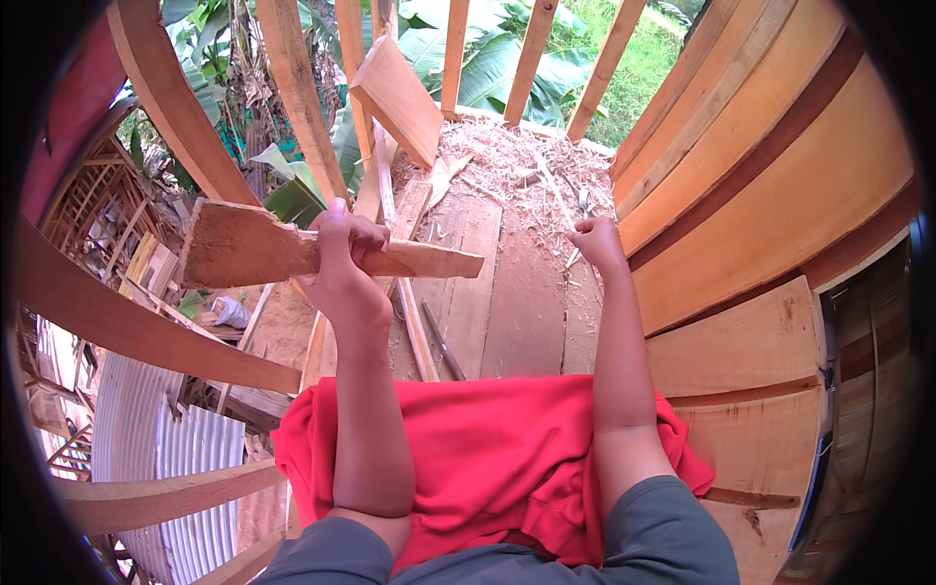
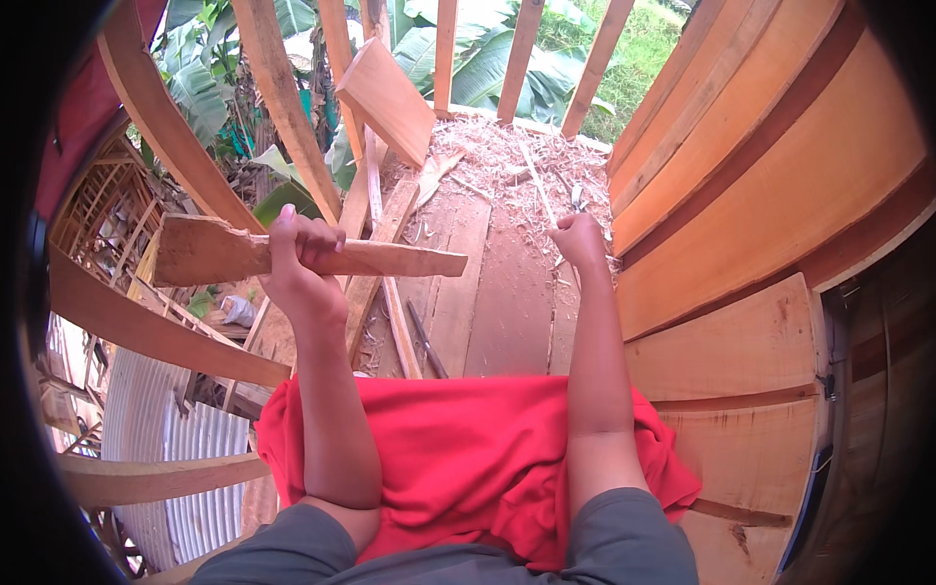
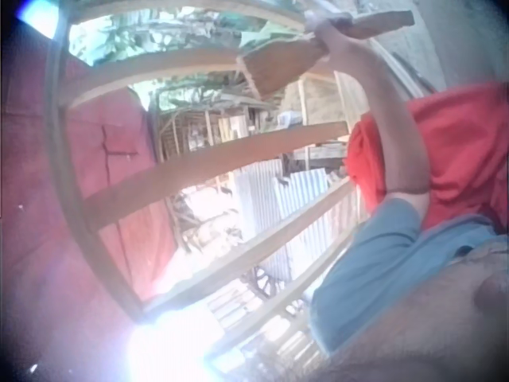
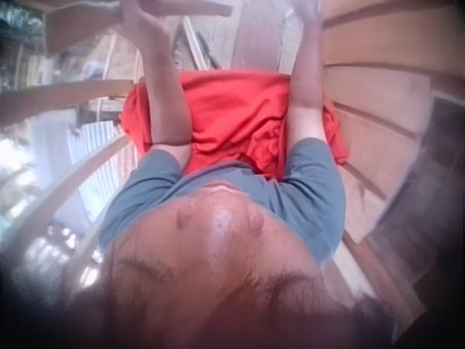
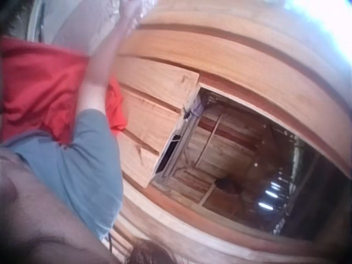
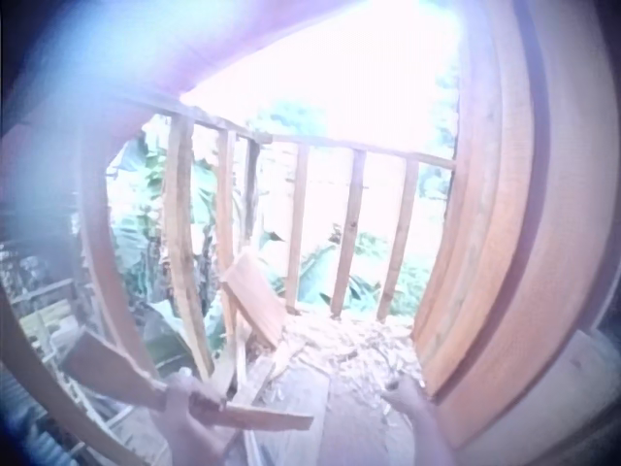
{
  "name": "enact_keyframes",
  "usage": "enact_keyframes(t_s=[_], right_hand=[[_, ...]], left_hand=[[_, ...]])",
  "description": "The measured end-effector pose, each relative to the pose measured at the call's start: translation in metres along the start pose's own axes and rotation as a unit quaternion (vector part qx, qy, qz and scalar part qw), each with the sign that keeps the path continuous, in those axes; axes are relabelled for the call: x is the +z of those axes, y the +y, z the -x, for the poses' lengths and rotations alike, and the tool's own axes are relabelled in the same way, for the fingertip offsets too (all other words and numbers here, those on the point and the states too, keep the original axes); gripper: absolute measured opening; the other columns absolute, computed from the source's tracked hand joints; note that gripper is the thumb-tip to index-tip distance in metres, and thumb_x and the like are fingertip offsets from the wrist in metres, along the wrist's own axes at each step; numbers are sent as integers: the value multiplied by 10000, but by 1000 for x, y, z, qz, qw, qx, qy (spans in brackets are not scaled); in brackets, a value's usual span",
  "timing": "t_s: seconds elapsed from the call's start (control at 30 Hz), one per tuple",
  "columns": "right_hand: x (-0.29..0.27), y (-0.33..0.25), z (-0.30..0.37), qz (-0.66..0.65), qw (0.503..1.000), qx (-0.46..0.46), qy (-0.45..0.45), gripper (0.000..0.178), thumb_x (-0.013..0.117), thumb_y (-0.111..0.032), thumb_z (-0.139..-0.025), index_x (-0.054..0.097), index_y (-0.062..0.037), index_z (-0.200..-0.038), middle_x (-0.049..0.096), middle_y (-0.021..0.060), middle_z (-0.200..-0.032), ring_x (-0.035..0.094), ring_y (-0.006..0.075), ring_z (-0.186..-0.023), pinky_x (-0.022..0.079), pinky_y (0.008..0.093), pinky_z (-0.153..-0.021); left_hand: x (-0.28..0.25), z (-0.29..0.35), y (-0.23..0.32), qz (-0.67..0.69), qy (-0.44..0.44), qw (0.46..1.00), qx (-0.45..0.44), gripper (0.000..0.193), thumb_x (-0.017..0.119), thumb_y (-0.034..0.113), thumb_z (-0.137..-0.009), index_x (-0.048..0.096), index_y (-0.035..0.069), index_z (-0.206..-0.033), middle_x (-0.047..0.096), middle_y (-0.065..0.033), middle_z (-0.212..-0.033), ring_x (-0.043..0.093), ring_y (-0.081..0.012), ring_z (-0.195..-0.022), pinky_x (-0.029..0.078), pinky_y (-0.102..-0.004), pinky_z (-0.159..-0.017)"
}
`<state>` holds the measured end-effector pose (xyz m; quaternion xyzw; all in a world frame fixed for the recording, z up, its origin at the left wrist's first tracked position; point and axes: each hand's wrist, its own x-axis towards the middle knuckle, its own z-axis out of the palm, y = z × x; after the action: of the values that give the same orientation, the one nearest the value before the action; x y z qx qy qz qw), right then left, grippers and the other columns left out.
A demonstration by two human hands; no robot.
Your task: The person sits on a wooden floor and uses a knife to carve a small piece of wood held in their left hand. They repeatedly scrape the wood to remove shavings, rotating the piece to work on different sides.
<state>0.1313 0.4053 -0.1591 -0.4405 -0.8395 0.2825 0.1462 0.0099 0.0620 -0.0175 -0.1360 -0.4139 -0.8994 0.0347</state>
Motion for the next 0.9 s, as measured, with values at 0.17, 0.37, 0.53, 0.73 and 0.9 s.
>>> enact_keyframes(t_s=[0.17, 0.37, 0.53, 0.73, 0.9], right_hand=[[10, -142, -12, -107, 990, 32, -80, 639, 762, -325, -831, 561, 86, -1277, 712, 219, -1006, 717, 281, -853, 539, 384, -839], [24, -167, -15, -115, 984, -76, -110, 277, 584, -157, -892, 653, 24, -1090, 699, 197, -828, 706, 266, -682, 584, 359, -655], [84, -121, 66, 203, 871, -85, -439, 451, 652, -407, -880, 700, 39, -844, 721, 134, -781, 696, 210, -622, 572, 333, -557], [170, -97, 154, 219, 872, -113, -423, 567, 701, -502, -820, 694, 52, -945, 726, 172, -914, 718, 302, -834, 573, 411, -722], [175, -76, 155, 253, 864, -159, -404, 320, 629, -206, -841, 666, 38, -1044, 673, 269, -1059, 674, 359, -1004, 539, 439, -821]], left_hand=[[-2, 0, -1, -4, 4, 1000, -10, 369, 542, 174, -942, 352, 125, -629, 275, 18, -568, 326, -115, -518, 373, -314, -564], [-7, -3, -3, -14, -2, 1000, -23, 399, 535, 195, -949, 320, 137, -618, 258, 17, -568, 319, -120, -528, 361, -313, -589], [-16, -8, 0, 53, -27, 998, 8, 318, 552, 116, -933, 452, 60, -636, 431, -29, -556, 420, -116, -516, 398, -272, -563], [-10, -4, -4, 23, -24, 999, 5, 335, 542, 134, -939, 421, 87, -630, 375, -1, -559, 397, -108, -526, 380, -278, -562], [-12, -6, -3, 5, -31, 999, 11, 329, 543, 141, -940, 391, 114, -649, 308, 24, -575, 359, -105, -535, 379, -304, -557]])
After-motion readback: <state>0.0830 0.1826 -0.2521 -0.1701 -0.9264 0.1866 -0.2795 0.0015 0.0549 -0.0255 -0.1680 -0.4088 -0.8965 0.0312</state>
